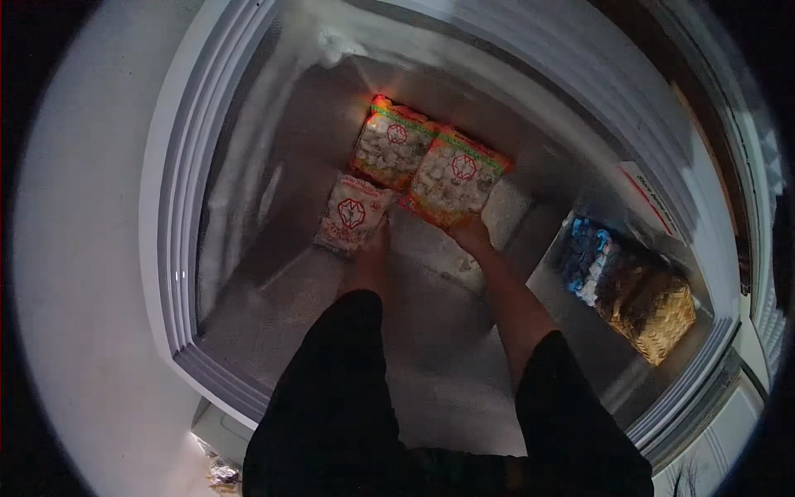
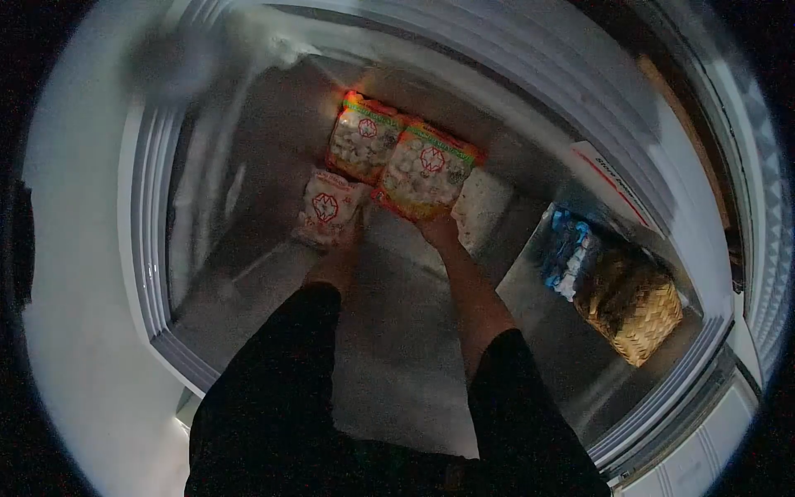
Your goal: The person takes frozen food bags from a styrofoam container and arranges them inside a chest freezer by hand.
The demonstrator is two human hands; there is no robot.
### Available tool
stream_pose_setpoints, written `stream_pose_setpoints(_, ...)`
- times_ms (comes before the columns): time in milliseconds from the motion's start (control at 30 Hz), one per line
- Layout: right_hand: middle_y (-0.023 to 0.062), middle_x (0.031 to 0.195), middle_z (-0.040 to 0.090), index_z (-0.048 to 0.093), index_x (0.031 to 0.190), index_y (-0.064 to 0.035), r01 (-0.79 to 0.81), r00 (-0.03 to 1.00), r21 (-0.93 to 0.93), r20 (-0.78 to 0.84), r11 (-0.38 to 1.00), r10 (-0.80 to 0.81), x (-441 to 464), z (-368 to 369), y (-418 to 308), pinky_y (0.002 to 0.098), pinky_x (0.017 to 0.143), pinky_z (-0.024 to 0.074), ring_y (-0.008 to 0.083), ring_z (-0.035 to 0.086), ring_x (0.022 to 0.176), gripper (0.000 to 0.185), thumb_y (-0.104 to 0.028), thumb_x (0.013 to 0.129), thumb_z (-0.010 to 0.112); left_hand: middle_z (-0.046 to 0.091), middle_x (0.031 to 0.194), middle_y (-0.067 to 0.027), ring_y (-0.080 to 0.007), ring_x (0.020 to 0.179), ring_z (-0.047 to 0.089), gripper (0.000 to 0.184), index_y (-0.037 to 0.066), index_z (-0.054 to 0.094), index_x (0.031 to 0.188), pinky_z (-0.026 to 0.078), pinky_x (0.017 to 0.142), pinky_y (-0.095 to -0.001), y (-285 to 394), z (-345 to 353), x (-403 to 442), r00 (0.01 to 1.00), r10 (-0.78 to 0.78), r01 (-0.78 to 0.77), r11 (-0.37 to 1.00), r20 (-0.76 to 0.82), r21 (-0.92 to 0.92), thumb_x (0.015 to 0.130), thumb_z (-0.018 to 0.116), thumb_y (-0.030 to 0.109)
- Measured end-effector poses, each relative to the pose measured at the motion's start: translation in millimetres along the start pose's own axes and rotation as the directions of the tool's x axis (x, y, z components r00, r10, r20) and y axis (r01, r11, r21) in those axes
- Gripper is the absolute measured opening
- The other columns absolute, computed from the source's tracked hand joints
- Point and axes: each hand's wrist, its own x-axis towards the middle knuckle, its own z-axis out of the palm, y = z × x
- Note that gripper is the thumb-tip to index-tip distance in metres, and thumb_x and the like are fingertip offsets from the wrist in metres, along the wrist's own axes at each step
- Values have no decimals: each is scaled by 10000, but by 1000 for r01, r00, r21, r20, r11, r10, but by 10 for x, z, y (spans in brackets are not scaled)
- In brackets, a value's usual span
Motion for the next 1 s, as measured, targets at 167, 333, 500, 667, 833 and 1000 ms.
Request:
stream_pose_setpoints(167, 158, 1035, 526, 520, 1052, -38, -267, 941, -31, 206, 963, 267, -49, -142, -88, 336, 812, 395, 247, 513, 958, 475, -380, 727, 575, 134, 1360, -96, -294, 1249, 154, 596, 158, 214, 1307, 205, 954, -521, 204, -51, -30, 1000, 29, -29, 999, 3, -22, 801, 501, 289)
stream_pose_setpoints(333, 179, 1142, 459, 383, 1172, 3, -249, 967, 116, 86, 962, 240, -175, -118, 44, 345, 877, 363, 277, 447, 1063, 589, -390, 765, 546, 130, 1362, -98, -295, 1250, 149, 598, 159, 214, 1307, 196, 956, -524, 421, -15, -53, 999, 47, -46, 998, 11, -47, 799, 504, 283)
stream_pose_setpoints(500, 187, 1166, 442, 313, 1211, 30, -164, 981, 131, 126, 978, 148, -227, -44, 109, 351, 871, 373, 278, 437, 1084, 584, -322, 794, 523, 126, 1364, -100, -295, 1252, 145, 600, 161, 215, 1308, 187, 957, -528, 507, 253, -216, 997, 25, -20, 998, 68, -66, 798, 507, 278)
stream_pose_setpoints(667, 203, 1132, 469, 337, 1182, 31, -223, 975, 102, 9, 970, 223, -284, 21, 117, 337, 823, 410, 291, 497, 1013, 508, -247, 793, 507, 122, 1365, -101, -296, 1253, 140, 602, 162, 215, 1308, 178, 959, -532, 505, 360, -214, 997, 30, -24, 997, 76, -72, 796, 510, 273)
stream_pose_setpoints(833, 212, 1107, 485, 341, 1164, 58, -119, 992, 115, -17, 986, 122, -289, 4, 63, 354, 824, 406, 314, 502, 998, 509, -257, 793, 490, 118, 1367, -103, -296, 1255, 136, 603, 164, 215, 1308, 169, 960, -535, 449, 335, -236, 997, 41, -35, 996, 69, -76, 794, 513, 267)
stream_pose_setpoints(1000, 212, 1080, 503, 378, 1139, 58, -108, 994, 49, -12, 993, 108, -335, -101, -103, 363, 809, 410, 324, 508, 982, 484, -272, 798, 474, 114, 1369, -104, -297, 1256, 132, 605, 165, 215, 1308, 160, 962, -539, 445, 382, -274, 996, 53, -47, 995, 67, -86, 792, 516, 262)
